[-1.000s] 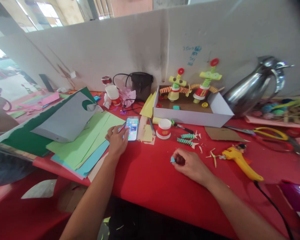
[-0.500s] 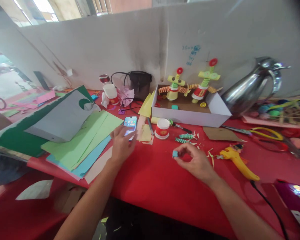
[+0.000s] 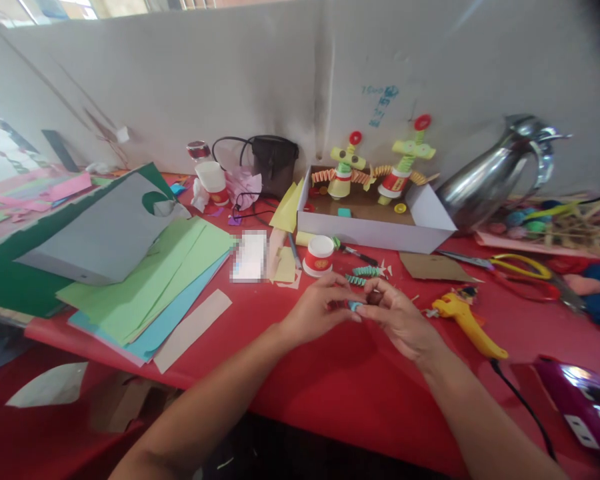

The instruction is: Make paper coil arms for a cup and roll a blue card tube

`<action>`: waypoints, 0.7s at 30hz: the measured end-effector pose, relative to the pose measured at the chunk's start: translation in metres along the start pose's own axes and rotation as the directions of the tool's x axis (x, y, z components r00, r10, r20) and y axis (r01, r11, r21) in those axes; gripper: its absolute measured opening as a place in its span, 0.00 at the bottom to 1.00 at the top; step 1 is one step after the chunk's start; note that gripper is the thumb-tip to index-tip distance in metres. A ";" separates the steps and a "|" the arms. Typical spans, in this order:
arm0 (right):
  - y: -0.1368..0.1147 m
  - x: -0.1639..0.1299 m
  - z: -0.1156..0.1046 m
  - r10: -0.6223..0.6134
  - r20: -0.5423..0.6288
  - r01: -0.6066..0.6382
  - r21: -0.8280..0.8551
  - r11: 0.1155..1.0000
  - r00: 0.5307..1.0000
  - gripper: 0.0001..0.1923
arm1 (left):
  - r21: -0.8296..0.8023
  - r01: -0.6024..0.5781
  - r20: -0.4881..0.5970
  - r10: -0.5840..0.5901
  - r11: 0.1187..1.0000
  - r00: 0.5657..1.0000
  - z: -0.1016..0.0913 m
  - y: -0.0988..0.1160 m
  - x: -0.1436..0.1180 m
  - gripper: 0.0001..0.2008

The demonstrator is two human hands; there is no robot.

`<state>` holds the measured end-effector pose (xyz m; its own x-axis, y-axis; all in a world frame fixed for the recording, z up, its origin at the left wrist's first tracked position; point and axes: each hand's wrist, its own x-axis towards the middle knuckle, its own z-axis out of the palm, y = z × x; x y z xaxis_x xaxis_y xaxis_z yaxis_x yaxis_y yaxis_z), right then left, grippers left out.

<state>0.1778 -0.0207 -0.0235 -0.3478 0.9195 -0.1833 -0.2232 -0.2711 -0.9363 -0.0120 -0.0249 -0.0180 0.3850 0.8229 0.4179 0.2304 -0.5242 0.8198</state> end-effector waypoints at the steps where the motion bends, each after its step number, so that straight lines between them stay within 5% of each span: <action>1: 0.001 0.000 0.002 0.023 0.017 -0.023 0.003 1.000 1.000 0.19 | -0.028 -0.011 0.018 0.012 1.000 1.000 -0.001 -0.002 -0.002 0.09; 7: 0.007 0.001 0.005 0.009 -0.028 -0.010 -0.006 1.000 1.000 0.20 | -0.123 -0.025 0.030 0.029 0.992 0.999 0.002 -0.013 -0.005 0.08; 12: 0.007 0.002 0.000 -0.109 -0.100 0.104 -0.058 0.993 0.989 0.21 | -0.298 0.173 0.024 -0.174 0.939 0.984 0.006 -0.012 -0.001 0.16; 17: 0.009 0.001 0.013 -0.158 -0.129 0.171 0.099 0.980 0.979 0.20 | -0.596 0.311 0.037 -0.362 0.740 0.932 0.009 -0.003 -0.001 0.15; 21: 0.014 0.003 0.024 -0.169 -0.171 0.202 0.202 0.958 0.971 0.19 | -0.753 0.352 -0.008 -0.544 0.555 0.839 0.013 -0.001 0.000 0.18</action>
<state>0.1518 -0.0289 -0.0302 -0.1439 0.9870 -0.0711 -0.4680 -0.1311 -0.8740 -0.0008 -0.0272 -0.0242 0.1903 0.9774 -0.0920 -0.4096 0.1642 0.8974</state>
